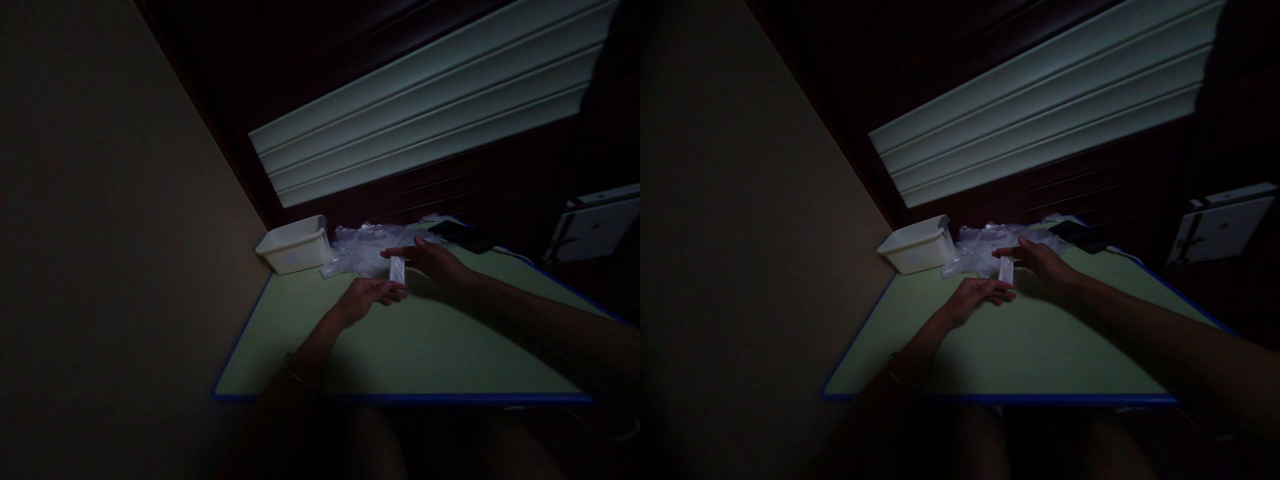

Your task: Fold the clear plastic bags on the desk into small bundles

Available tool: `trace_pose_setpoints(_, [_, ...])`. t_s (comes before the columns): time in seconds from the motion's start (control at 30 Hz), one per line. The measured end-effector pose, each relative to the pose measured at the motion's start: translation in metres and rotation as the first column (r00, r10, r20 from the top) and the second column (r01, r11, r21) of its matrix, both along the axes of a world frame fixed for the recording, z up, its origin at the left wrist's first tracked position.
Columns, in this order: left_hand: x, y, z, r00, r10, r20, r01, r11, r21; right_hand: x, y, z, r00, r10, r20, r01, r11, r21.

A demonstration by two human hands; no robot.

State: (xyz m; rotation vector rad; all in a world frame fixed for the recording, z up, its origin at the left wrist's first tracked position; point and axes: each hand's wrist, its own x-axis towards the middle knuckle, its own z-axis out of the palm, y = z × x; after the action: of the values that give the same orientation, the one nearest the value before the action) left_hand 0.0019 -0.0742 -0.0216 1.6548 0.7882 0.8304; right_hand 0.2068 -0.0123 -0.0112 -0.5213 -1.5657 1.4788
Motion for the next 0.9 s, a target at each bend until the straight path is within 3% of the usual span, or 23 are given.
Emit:
trace_pose_setpoints(0.27, [0.000, 0.000, 0.000, 1.000, -0.014, -0.005, 0.014, 1.000, 0.012, 0.000, 0.003, -0.003, 1.000, 0.003, -0.018, -0.003, 1.000, 0.011])
trace_pose_setpoints(0.4, [0.000, 0.001, -0.001, 0.999, 0.048, 0.005, -0.048, 0.998, 0.035, 0.000, 0.002, -0.001, 1.000, 0.001, -0.025, -0.001, 1.000, 0.009])
trace_pose_setpoints(0.63, [0.001, 0.003, 0.000, 0.977, 0.147, 0.156, -0.147, 0.989, -0.011, -0.004, -0.003, -0.009, 0.990, 0.131, 0.052, -0.127, 0.990, -0.063])
trace_pose_setpoints(0.9, [0.002, 0.001, 0.002, 0.975, 0.183, 0.122, -0.179, 0.983, -0.043, -0.007, -0.012, -0.005, 0.980, 0.187, 0.066, -0.179, 0.978, -0.107])
